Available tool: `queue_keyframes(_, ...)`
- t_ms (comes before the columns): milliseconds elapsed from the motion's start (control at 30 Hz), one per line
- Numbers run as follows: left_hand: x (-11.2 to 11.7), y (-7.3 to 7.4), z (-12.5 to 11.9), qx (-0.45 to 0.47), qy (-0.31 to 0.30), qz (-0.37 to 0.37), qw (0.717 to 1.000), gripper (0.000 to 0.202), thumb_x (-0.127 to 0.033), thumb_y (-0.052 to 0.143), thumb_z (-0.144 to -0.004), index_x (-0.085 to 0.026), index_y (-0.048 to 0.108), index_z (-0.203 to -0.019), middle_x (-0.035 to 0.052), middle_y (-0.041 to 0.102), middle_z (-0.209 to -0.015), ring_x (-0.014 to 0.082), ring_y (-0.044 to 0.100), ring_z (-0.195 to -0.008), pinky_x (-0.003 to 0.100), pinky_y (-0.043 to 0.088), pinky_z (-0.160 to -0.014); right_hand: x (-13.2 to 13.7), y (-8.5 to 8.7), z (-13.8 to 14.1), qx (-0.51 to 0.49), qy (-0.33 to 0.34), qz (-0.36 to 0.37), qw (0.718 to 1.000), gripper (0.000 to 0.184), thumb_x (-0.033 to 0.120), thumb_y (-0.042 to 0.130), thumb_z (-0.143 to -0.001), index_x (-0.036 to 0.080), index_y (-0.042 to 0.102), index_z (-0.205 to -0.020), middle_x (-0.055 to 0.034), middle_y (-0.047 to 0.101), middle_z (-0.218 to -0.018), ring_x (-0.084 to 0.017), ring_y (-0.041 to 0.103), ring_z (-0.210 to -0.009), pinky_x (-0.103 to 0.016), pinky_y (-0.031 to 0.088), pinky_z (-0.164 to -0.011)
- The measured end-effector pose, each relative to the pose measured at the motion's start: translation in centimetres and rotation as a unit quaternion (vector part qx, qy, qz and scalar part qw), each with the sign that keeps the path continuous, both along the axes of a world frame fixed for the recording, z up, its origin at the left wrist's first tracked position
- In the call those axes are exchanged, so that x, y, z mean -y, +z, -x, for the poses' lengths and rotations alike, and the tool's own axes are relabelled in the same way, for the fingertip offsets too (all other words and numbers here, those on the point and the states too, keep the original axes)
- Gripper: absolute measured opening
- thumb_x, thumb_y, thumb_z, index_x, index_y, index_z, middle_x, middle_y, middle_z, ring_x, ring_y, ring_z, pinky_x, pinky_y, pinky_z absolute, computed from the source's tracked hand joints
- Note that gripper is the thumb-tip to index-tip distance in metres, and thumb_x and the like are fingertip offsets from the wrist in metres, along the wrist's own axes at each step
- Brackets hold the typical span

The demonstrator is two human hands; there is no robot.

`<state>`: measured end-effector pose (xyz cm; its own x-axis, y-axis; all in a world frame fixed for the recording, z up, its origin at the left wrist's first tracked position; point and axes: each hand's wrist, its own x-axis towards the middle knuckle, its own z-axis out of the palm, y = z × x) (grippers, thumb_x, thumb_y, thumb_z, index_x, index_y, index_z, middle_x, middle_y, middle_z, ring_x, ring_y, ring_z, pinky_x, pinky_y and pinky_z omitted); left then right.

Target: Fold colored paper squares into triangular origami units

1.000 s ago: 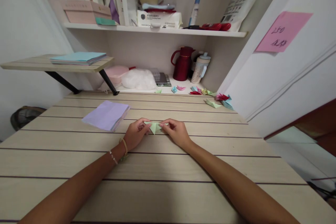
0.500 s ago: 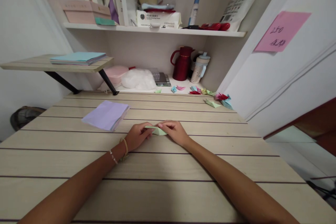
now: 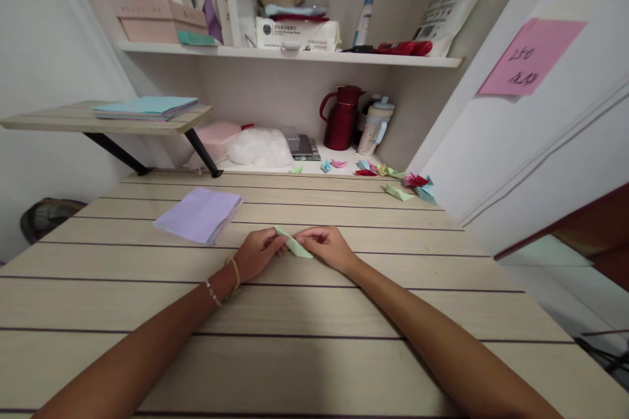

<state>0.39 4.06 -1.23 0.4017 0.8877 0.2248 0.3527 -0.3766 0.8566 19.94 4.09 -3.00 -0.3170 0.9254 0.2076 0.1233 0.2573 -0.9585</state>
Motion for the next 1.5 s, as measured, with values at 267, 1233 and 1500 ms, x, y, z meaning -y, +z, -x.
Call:
queue_keyframes(267,0.0,-0.2,0.1,-0.002,0.001,0.004,1.0,0.028,-0.035,0.048,-0.083,-0.017,0.062,-0.067,0.0009,0.064,-0.061,0.0134,0.059,-0.059,0.023,0.045,-0.059,-0.2,-0.3,-0.2,0.006,0.008,-0.001,1.0,0.03,0.04,0.061,-0.073,0.016,0.071,-0.087,-0.0032,0.067,-0.066,-0.014,0.057,-0.061,-0.023,0.043,-0.051)
queue_keyframes(1233,0.4,-0.3,0.0,-0.027,-0.021,-0.009,0.999,0.052,-0.031,0.044,-0.085,-0.016,0.033,-0.133,-0.0012,0.057,-0.068,0.0127,0.051,-0.06,0.025,0.042,-0.061,1.2,0.6,0.8,0.135,-0.084,-0.249,0.955,0.024,0.016,0.048,-0.079,0.019,0.061,-0.1,-0.0007,0.064,-0.069,-0.01,0.055,-0.054,-0.019,0.046,-0.054)
queue_keyframes(1500,0.3,-0.6,-0.1,0.088,-0.059,0.061,0.993,0.042,-0.033,0.046,-0.084,-0.016,0.04,-0.122,0.0036,0.062,-0.082,0.0157,0.06,-0.071,0.029,0.047,-0.07,0.2,-0.1,0.5,-0.034,-0.034,-0.069,0.996,0.024,0.015,0.049,-0.075,0.017,0.064,-0.094,0.002,0.059,-0.058,-0.01,0.057,-0.052,-0.02,0.047,-0.052)
